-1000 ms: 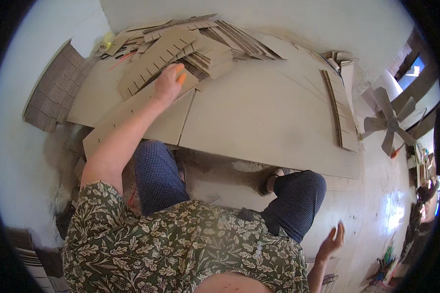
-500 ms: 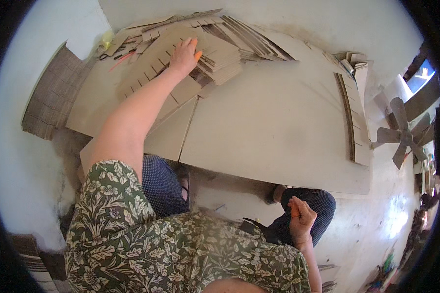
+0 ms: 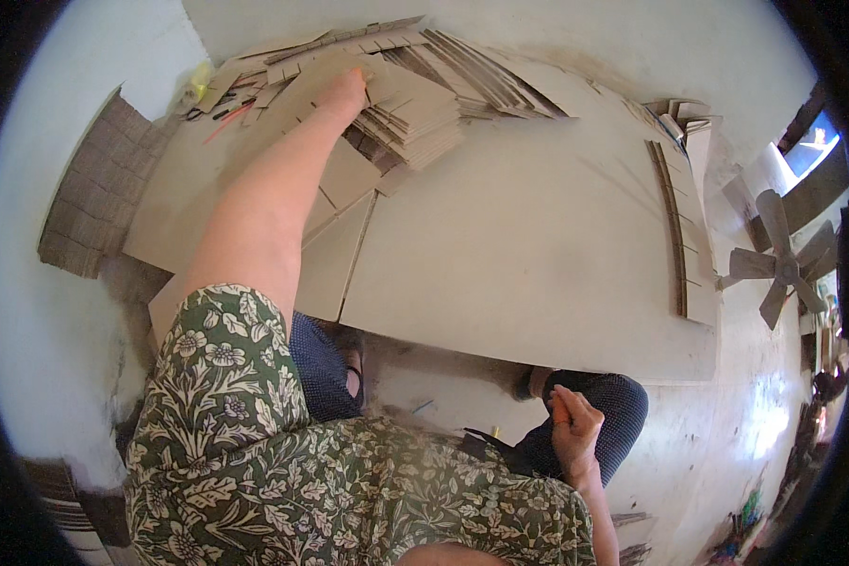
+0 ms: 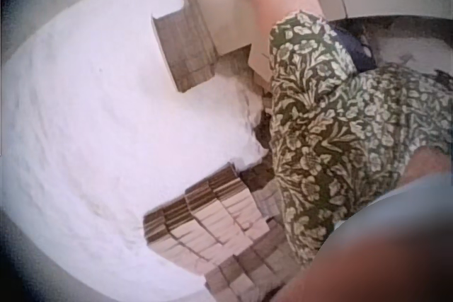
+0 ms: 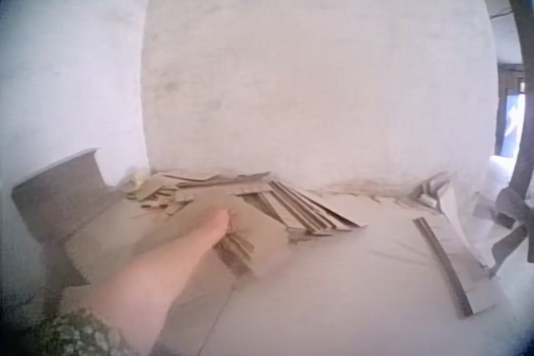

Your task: The person assembles pre-cut cardboard pieces into a grid-like structure by hand. They repeatedly pick up pieces, align them, and press them together to form a larger assembly.

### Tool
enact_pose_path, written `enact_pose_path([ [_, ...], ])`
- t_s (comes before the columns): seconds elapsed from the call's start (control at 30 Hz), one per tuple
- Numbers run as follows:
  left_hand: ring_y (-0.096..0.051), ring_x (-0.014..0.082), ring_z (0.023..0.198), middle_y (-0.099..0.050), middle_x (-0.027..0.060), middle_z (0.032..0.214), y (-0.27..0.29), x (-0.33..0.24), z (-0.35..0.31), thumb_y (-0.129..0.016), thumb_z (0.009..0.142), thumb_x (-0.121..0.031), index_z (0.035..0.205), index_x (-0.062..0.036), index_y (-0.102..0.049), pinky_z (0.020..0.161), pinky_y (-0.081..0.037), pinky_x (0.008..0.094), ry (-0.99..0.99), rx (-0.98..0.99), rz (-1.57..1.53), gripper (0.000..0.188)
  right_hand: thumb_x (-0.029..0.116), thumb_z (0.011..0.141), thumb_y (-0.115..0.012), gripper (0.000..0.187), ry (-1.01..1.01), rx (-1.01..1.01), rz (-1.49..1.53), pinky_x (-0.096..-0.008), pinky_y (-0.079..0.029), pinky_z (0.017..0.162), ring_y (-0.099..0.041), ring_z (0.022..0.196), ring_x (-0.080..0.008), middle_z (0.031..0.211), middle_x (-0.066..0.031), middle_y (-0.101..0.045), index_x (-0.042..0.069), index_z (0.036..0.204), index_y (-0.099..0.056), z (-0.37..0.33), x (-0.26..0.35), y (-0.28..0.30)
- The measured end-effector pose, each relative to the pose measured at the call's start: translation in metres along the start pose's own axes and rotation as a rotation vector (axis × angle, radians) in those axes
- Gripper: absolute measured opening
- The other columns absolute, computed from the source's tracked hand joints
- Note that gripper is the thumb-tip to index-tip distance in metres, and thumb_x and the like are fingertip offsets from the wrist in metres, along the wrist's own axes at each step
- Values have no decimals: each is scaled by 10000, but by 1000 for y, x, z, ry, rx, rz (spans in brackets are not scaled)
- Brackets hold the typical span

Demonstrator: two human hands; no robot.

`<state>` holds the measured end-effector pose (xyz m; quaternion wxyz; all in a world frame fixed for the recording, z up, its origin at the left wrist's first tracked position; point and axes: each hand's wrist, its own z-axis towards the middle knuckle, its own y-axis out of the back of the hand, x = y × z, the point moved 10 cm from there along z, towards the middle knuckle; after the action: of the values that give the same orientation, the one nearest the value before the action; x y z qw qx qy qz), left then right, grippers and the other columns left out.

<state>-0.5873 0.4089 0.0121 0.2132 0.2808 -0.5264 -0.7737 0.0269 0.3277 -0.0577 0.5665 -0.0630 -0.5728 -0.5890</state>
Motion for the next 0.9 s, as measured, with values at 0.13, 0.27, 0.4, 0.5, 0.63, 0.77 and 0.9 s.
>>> enact_pose_path([
  [0.13, -626, 368, 970, -640, 202, 1073, 15, -5, -1, -457, 909, -138, 1029, -18, -635, 836, -501, 470, 54, -11, 140, 246, -59, 817, -609, 137, 13, -2, -24, -325, -479, 529, -608, 590, -293, 711, -191, -604, -30, 948, -642, 1, 3, -1],
  [0.27, -639, 320, 969, -655, 196, 1055, 30, 14, -6, -490, 884, -134, 969, -16, -663, 811, -514, 419, 148, -29, -50, 226, -59, 816, -604, 136, -37, 43, -14, -337, -481, 528, -611, 594, -303, 713, -191, -605, -27, 944, -640, 4, 7, -1],
  [0.4, -663, 296, 841, -679, 189, 895, 6, 89, 16, -559, 838, -118, 900, -17, -679, 742, -526, 378, 211, -77, -710, 168, -59, 819, -605, 127, 9, 44, -45, -329, -473, 522, -603, 585, -296, 705, -187, -599, -26, 936, -638, 6, 8, -4],
  [0.5, -626, 307, 679, -652, 194, 796, 29, 104, 13, -590, 822, -105, 905, -15, -658, 629, -486, 397, 125, -353, -652, 140, -61, 814, -607, 120, 20, 50, -47, -323, -469, 527, -601, 588, -294, 700, -188, -591, -22, 924, -634, 7, 1, -7],
  [0.63, -630, 326, 727, -650, 199, 842, 68, 49, -37, -587, 834, -115, 941, -30, -659, 667, -496, 390, -15, -432, -317, 155, -61, 809, -606, 111, 14, 19, -28, -328, -468, 538, -600, 597, -301, 700, -194, -582, -21, 910, -629, 7, -4, -4],
  [0.77, -642, 354, 846, -657, 184, 924, 59, 37, -74, -587, 854, -154, 982, -65, -666, 719, -511, 426, -110, -487, -276, 175, -51, 818, -598, 79, 35, 48, -45, -337, -466, 544, -591, 597, -308, 703, -204, -574, -35, 893, -618, 9, -13, -8],
  [0.9, -635, 358, 878, -657, 184, 948, 32, 29, -106, -574, 872, -151, 1001, -66, -662, 753, -508, 433, -140, -392, -291, 177, -42, 829, -584, 49, 66, 1, -24, -343, -465, 550, -588, 602, -313, 698, -208, -567, -42, 875, -603, 8, -9, -6],
])
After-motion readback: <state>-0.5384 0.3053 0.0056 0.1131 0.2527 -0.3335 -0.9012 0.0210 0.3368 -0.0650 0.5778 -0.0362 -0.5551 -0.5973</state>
